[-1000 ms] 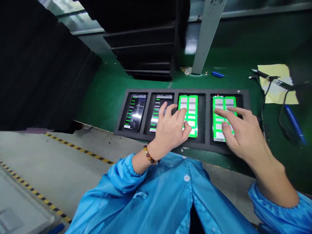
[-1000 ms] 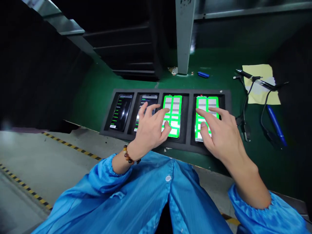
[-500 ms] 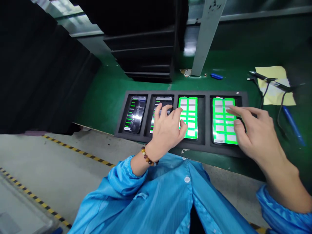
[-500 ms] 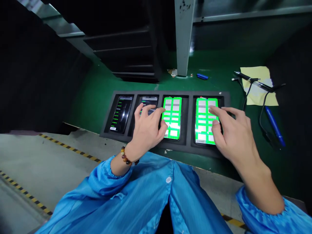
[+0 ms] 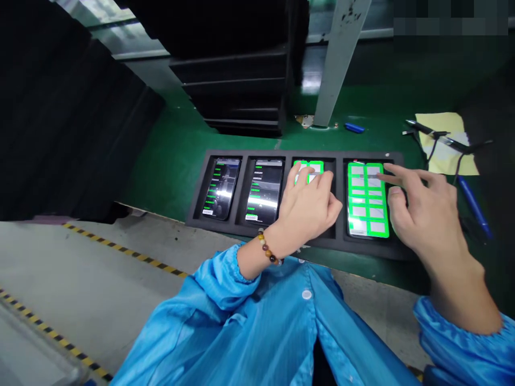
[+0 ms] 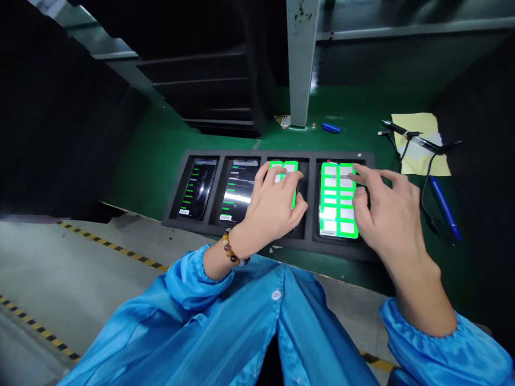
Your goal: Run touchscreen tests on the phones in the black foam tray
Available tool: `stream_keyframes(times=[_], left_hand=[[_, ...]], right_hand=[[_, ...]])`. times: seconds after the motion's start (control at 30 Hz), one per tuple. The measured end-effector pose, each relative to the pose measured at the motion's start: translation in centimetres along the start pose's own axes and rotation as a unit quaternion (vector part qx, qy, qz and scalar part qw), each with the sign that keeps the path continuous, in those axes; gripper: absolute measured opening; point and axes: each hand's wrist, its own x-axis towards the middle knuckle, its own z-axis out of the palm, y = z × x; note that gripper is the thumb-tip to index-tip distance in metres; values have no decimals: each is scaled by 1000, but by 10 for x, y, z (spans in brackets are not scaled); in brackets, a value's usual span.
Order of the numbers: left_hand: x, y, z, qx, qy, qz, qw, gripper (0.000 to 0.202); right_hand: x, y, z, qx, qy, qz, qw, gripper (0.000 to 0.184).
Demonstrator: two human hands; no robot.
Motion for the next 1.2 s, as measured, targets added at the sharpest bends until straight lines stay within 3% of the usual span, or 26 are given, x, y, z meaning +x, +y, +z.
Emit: stream_keyframes(times=[0.1, 0.2, 0.33, 0.43, 0.57, 0.67, 0.8, 0.93, 1.03, 1.13, 1.2], left_hand=[[-3, -6, -6, -22, 1, -7, 1000, 36], [-12, -26, -25, -40, 20, -38, 998, 41], [-34, -71, -57, -25, 66, -118, 991, 43], [-54, -111, -76, -4, 101, -175, 979, 40], [-79, -160, -89, 11, 142, -229, 963, 36], [-95, -186, -94, 20, 148, -291, 945, 39], [-114, -202, -95, -34, 136, -357, 924, 42], [-129, -212, -92, -107, 133, -383, 908, 40], [-135, -221, -88, -157, 132, -361, 910, 40], [-137, -231, -81, -211, 126, -341, 908, 46], [-135, -236, -76, -234, 128, -336, 903, 50]], right_hand=[[-1, 2, -1, 24, 52, 19, 998, 53], [-4, 1, 0, 68, 82, 22, 994, 53], [-7, 2, 3, 90, 67, 26, 993, 48], [-4, 0, 4, 97, 67, -14, 993, 47], [14, -26, 4, 107, -16, -134, 985, 48], [33, -57, 12, 113, -93, -201, 969, 49], [56, -88, 34, 114, -130, -225, 959, 50], [65, -94, 35, 140, -149, -235, 950, 51], [57, -76, 16, 177, -108, -188, 960, 49], [32, -42, -1, 200, 6, -53, 978, 47], [13, -19, -2, 205, 69, 52, 975, 47]])
